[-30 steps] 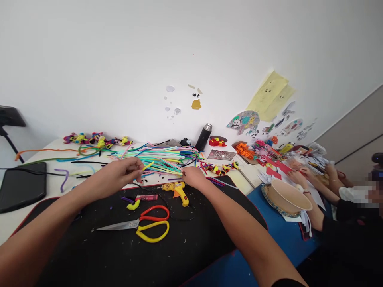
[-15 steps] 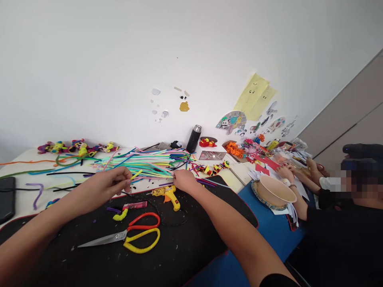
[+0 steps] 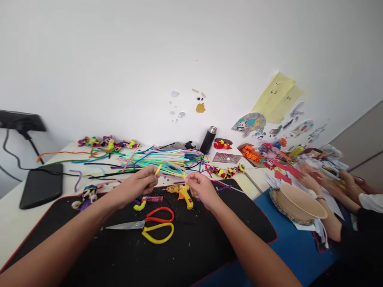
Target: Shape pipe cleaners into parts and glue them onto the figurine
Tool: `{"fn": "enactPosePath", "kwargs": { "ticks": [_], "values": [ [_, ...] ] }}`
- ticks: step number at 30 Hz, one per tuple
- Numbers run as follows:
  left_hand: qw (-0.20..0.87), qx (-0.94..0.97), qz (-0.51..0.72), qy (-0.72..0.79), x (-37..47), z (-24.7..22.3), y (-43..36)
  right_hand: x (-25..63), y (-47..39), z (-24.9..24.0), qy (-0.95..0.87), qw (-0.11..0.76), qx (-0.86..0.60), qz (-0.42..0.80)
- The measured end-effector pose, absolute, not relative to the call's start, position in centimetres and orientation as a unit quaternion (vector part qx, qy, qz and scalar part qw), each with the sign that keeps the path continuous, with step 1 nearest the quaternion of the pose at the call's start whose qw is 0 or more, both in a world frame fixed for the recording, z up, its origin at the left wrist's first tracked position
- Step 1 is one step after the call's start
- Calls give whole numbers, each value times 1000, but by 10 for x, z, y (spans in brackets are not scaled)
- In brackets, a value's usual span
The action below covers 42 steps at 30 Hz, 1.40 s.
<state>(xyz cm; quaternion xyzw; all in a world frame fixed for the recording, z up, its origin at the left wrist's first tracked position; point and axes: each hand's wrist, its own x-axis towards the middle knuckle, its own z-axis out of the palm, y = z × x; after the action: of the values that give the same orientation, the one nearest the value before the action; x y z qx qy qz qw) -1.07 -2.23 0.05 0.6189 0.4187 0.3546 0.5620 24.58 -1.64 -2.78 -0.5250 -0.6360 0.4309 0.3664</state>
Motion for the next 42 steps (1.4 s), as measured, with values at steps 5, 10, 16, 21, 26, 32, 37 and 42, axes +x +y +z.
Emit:
{"fn": "enactPosePath", "kwargs": {
  "ticks": [5,10,16,21,26,32,37,42],
  "values": [
    [567,604,339,446,4,2,-36,198,-34,-28,-499,464,-399,614],
    [553,645,295,437,2,4,-35,178,-33,-28,-456,494,-369,642],
    [545,681,283,399,0,6,-29,173,-38,-32,-435,493,-362,661],
    [572,674,292,364,2,5,-30,178,-40,-32,-454,487,-358,655],
    [484,725,276,405,0,6,-30,184,-36,-31,-479,479,-366,638],
    [442,773,242,385,-4,6,-32,182,-32,-29,-489,490,-381,613],
    [528,683,266,429,-14,4,-28,183,-35,-30,-472,504,-381,615],
    [556,663,276,418,-18,-3,-24,184,-38,-32,-464,502,-381,622]
  ]
}}
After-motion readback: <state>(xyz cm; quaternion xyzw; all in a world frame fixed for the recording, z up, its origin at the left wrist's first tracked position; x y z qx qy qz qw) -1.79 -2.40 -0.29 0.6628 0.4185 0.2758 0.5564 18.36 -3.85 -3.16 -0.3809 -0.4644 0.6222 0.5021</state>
